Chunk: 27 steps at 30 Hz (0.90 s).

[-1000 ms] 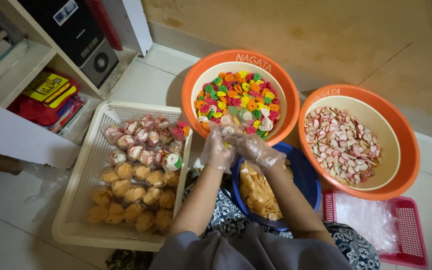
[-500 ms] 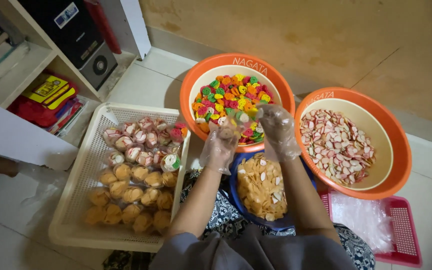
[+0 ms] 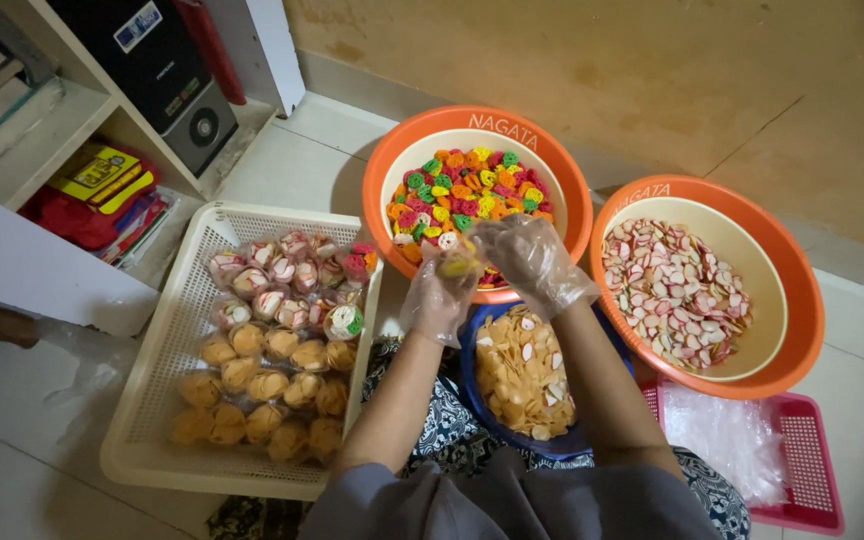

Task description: Transferring and portioning colorful snacks from large bowls into a smaller bowl for packaging.

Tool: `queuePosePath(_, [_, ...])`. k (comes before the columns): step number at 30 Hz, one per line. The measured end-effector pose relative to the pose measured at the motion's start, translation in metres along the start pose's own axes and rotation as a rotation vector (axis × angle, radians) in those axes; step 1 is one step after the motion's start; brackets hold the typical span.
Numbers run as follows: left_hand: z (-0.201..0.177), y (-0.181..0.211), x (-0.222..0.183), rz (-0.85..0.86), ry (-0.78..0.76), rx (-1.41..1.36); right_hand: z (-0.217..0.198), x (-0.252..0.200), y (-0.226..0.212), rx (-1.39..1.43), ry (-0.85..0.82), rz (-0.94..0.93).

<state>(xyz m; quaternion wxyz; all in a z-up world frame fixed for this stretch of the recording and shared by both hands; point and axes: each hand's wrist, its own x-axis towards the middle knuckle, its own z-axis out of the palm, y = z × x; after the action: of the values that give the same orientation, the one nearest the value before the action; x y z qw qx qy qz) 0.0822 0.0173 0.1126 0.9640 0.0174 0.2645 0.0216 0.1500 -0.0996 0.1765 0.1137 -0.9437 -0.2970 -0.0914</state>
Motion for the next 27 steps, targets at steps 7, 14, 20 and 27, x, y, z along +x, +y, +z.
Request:
queuePosePath(7, [0.003,0.021,0.001,-0.030,-0.183,-0.125,0.009,0.007,0.004,0.515,0.289,0.173])
queuePosePath(14, [0.025,0.042,-0.012,0.067,-0.104,-0.048,0.150,-0.002,0.090,0.073,-0.260,0.343])
queuePosePath(20, [0.026,0.037,-0.004,0.034,-0.052,-0.083,0.183,0.017,0.028,0.516,-0.597,0.485])
queuePosePath(27, [-0.021,0.034,0.049,-0.020,0.004,-0.161,0.254,-0.003,0.078,0.007,-0.459,0.093])
